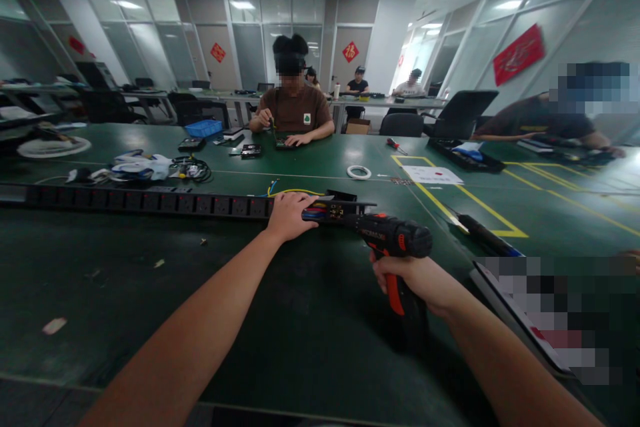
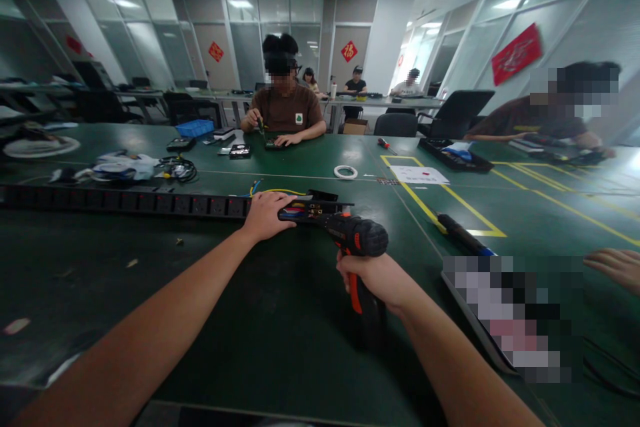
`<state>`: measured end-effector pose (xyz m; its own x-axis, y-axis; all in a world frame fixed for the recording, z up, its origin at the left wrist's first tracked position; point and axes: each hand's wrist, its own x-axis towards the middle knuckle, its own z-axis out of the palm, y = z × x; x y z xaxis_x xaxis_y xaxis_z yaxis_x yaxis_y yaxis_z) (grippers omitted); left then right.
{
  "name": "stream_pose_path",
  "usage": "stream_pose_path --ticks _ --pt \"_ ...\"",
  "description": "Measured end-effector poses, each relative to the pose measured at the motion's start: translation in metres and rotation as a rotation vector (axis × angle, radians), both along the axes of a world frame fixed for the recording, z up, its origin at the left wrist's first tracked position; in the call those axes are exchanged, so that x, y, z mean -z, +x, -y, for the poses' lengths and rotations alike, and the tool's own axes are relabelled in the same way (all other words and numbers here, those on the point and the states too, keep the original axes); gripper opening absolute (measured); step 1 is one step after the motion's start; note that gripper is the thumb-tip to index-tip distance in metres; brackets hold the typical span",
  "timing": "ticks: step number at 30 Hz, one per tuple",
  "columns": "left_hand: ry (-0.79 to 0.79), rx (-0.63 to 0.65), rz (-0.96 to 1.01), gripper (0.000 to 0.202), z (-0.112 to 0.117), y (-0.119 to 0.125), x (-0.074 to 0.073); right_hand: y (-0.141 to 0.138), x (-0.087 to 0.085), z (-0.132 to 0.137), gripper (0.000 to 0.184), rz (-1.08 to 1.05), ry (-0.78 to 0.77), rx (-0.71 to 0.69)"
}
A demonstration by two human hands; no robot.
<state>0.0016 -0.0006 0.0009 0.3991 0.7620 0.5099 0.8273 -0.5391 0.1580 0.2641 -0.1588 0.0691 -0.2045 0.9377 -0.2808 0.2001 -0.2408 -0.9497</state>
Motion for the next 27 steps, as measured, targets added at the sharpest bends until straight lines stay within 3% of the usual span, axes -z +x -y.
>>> stream_pose_path --ticks 27 --pt "-0.005 0.004 0.002 0.069 -0.0013 -0.0009 0.0012 -0.0001 0.0002 -0.0009 0.009 -0.008 0.005 -0.005"
